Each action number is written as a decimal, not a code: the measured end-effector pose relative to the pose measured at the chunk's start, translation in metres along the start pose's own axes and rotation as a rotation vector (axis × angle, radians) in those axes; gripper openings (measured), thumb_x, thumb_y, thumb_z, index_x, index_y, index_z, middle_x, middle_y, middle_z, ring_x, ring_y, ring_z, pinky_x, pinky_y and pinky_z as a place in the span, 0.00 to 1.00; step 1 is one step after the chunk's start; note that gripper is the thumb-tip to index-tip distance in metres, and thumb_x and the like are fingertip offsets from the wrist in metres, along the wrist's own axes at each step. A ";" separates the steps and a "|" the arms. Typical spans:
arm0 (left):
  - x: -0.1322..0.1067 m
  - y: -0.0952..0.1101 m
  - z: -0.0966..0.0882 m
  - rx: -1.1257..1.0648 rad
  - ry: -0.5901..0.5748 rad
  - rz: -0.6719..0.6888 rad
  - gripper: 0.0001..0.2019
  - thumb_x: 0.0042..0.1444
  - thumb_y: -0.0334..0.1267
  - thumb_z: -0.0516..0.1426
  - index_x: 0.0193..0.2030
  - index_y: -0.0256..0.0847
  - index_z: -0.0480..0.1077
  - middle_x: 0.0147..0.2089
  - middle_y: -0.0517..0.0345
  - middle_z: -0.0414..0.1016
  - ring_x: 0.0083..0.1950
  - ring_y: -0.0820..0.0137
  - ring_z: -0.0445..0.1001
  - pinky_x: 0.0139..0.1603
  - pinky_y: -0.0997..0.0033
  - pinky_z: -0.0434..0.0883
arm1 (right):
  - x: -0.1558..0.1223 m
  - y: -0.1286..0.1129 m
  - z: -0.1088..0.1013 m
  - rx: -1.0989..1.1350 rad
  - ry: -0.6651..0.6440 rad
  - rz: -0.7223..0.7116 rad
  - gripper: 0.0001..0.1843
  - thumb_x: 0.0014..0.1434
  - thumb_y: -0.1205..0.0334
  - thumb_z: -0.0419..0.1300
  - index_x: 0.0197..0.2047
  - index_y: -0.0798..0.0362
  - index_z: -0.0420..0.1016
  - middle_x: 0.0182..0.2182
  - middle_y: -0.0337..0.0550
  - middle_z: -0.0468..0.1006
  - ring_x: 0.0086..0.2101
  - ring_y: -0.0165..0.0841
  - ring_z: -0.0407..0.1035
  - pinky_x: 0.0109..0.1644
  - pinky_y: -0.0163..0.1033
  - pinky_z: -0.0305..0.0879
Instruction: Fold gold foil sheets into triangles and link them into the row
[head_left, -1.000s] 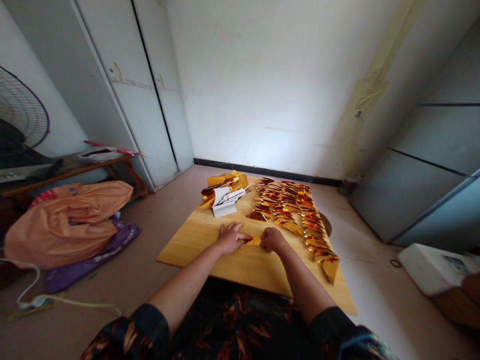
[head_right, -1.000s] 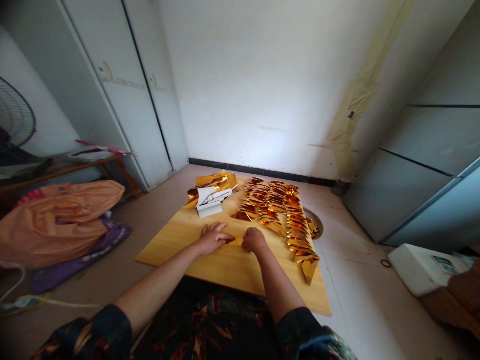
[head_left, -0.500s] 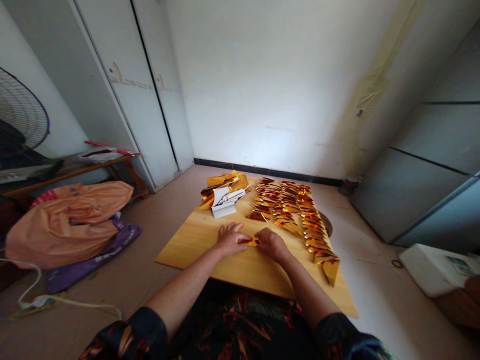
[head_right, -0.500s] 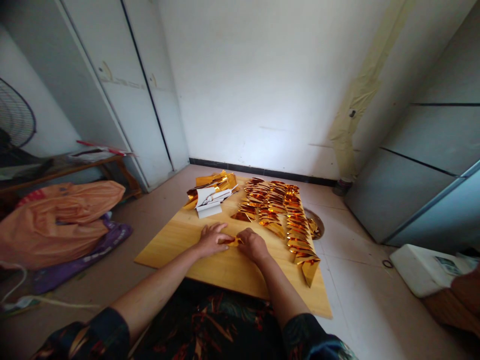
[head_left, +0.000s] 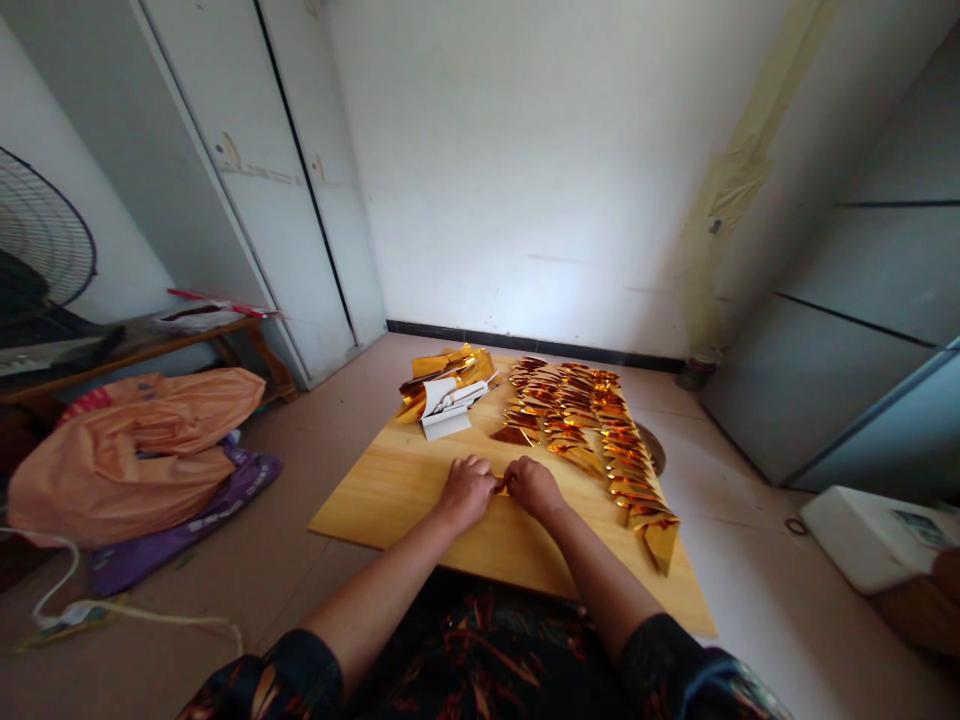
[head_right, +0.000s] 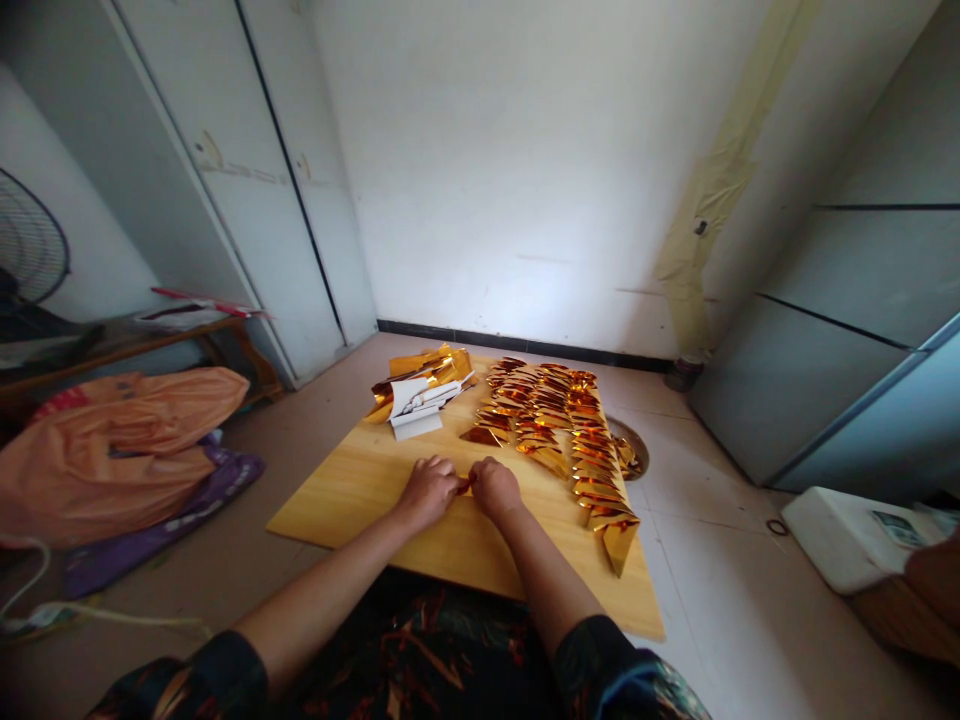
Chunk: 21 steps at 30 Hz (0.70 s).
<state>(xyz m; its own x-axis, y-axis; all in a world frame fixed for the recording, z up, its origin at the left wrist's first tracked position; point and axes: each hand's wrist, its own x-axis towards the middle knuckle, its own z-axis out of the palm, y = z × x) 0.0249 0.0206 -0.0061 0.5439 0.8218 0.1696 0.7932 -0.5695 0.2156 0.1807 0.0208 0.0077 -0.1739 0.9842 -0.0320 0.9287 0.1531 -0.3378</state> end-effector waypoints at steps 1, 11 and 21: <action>0.000 0.001 0.002 0.020 -0.009 0.012 0.13 0.61 0.34 0.50 0.40 0.46 0.78 0.36 0.52 0.72 0.45 0.63 0.66 0.46 0.63 0.63 | 0.003 -0.002 -0.002 0.020 -0.012 -0.003 0.10 0.55 0.68 0.56 0.37 0.52 0.79 0.39 0.44 0.77 0.39 0.31 0.71 0.40 0.30 0.61; -0.030 -0.007 0.010 -0.019 0.199 0.179 0.12 0.57 0.27 0.52 0.36 0.41 0.76 0.36 0.54 0.76 0.42 0.66 0.71 0.45 0.64 0.67 | 0.022 -0.006 -0.011 0.119 -0.160 0.050 0.09 0.48 0.71 0.58 0.32 0.52 0.78 0.28 0.36 0.79 0.30 0.28 0.71 0.32 0.29 0.60; -0.048 -0.023 0.019 -0.169 0.330 0.233 0.13 0.50 0.24 0.54 0.37 0.40 0.76 0.44 0.54 0.79 0.45 0.65 0.76 0.48 0.64 0.73 | 0.035 -0.025 -0.008 -0.134 -0.198 0.090 0.27 0.42 0.44 0.65 0.42 0.53 0.77 0.42 0.51 0.78 0.42 0.42 0.72 0.37 0.37 0.65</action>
<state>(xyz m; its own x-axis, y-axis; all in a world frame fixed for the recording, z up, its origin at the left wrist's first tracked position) -0.0141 -0.0049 -0.0376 0.5645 0.6376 0.5242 0.5891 -0.7561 0.2852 0.1541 0.0521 0.0226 -0.1372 0.9599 -0.2443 0.9762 0.0892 -0.1976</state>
